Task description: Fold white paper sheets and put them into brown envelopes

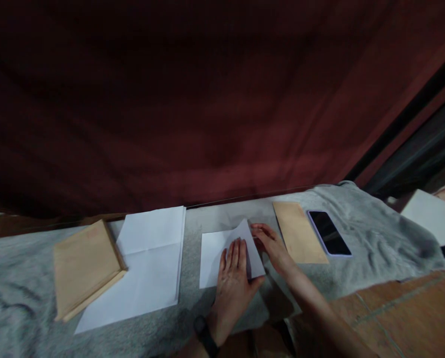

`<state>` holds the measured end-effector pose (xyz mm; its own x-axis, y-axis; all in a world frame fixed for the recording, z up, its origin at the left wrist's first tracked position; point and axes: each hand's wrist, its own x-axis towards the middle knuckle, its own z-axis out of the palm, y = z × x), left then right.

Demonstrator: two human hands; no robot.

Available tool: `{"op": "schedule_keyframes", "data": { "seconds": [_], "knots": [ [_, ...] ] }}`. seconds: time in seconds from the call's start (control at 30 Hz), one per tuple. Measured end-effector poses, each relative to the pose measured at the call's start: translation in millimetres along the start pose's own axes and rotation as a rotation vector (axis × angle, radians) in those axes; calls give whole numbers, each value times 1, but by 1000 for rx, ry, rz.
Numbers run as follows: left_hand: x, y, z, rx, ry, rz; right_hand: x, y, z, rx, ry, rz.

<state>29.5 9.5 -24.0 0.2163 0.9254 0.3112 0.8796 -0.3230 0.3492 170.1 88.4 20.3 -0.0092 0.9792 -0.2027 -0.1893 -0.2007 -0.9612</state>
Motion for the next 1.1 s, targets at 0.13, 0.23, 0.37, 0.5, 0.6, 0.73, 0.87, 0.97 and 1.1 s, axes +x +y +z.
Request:
{"op": "schedule_keyframes", "data": {
  "seconds": [0.13,0.23,0.37,0.5,0.6,0.73,0.87,0.97,1.1],
  "knots": [
    [12,1,-6,-204,57,-117,-3,-2,4,165,-106,87],
    [26,-3,-28,-684,113,-328,0,2,0,156,-94,48],
    [46,-12,-64,-1379,439,-751,1,11,-7,111,27,28],
    [52,-19,-78,-1696,532,-821,-1,17,-4,178,-95,117],
    [50,-25,-75,-1827,462,-869,-4,22,3,199,-211,175],
    [46,-33,-73,-1886,403,-921,-4,26,8,265,-227,201],
    [45,-42,-75,-1863,403,-983,0,22,1,242,-56,161],
    [41,-54,-74,-1782,397,-1054,6,17,-9,192,80,117],
    [34,-70,-72,-1690,349,-1122,13,15,-21,93,124,73]
  ]
}}
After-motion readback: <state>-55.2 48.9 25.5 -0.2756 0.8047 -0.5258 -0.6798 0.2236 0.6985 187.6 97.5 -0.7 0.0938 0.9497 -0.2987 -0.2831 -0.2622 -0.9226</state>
